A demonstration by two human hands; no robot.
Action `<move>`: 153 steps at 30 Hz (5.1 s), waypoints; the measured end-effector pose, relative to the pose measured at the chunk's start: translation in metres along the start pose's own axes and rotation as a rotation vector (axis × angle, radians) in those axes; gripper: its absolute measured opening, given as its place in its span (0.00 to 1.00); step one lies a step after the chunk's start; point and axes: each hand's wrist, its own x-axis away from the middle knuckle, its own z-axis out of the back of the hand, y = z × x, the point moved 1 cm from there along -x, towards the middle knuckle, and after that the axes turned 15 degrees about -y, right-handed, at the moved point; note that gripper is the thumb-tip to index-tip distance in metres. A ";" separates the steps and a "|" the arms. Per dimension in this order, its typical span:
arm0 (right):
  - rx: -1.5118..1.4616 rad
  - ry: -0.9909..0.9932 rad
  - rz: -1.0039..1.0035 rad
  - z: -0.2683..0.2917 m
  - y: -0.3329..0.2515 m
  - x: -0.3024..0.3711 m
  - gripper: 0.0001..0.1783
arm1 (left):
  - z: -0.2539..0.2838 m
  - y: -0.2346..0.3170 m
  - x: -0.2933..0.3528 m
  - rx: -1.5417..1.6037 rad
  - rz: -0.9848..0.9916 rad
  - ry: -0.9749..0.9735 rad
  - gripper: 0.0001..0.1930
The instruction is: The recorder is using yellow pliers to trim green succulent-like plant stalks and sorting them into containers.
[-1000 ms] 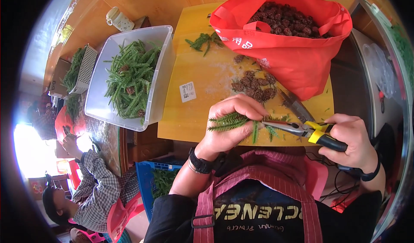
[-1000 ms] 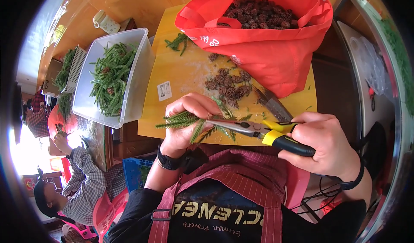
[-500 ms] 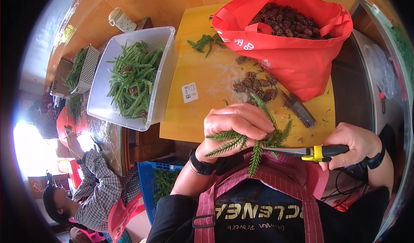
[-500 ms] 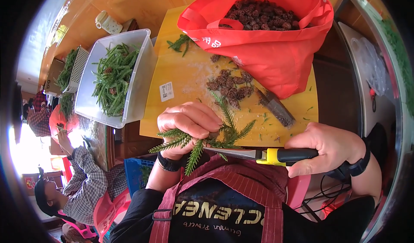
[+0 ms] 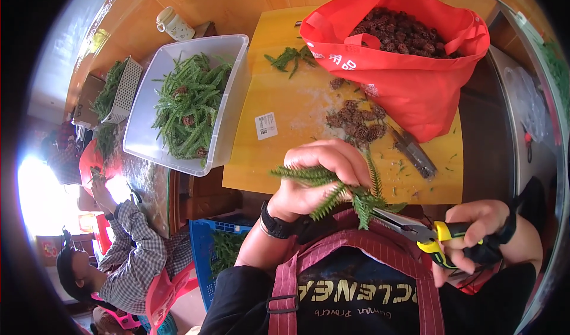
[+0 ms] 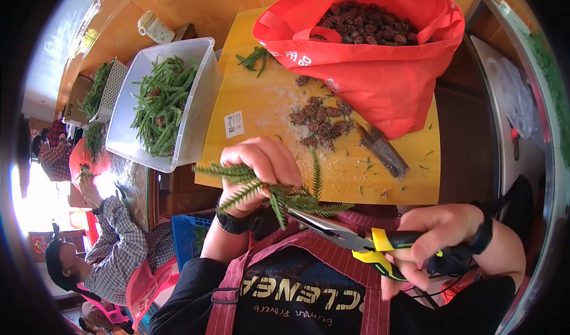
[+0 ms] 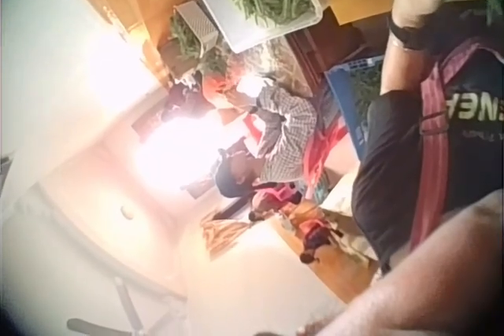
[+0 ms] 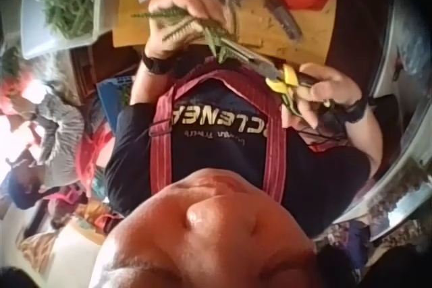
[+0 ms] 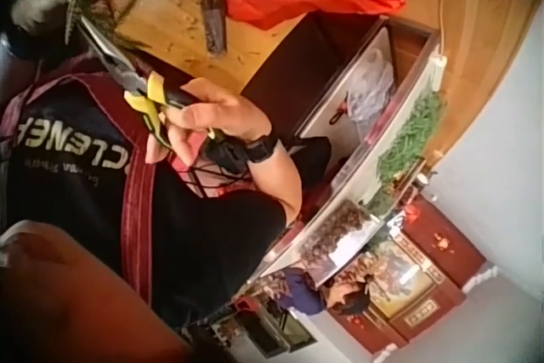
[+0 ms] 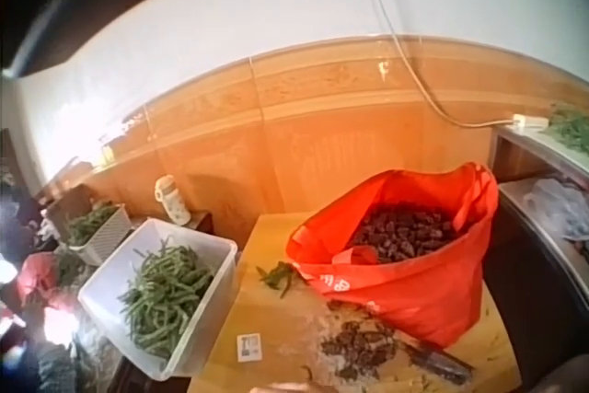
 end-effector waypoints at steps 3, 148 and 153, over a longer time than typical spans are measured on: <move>1.019 0.395 -0.128 -0.020 -0.027 -0.015 0.08 | 0.002 0.002 0.007 -0.030 0.020 0.061 0.11; 2.178 1.235 -0.295 -0.027 -0.013 -0.046 0.13 | -0.011 -0.002 0.007 -1.160 -0.226 0.160 0.19; 2.136 1.228 -0.309 -0.027 -0.010 -0.047 0.14 | -0.010 -0.005 0.009 -1.250 -0.215 0.150 0.19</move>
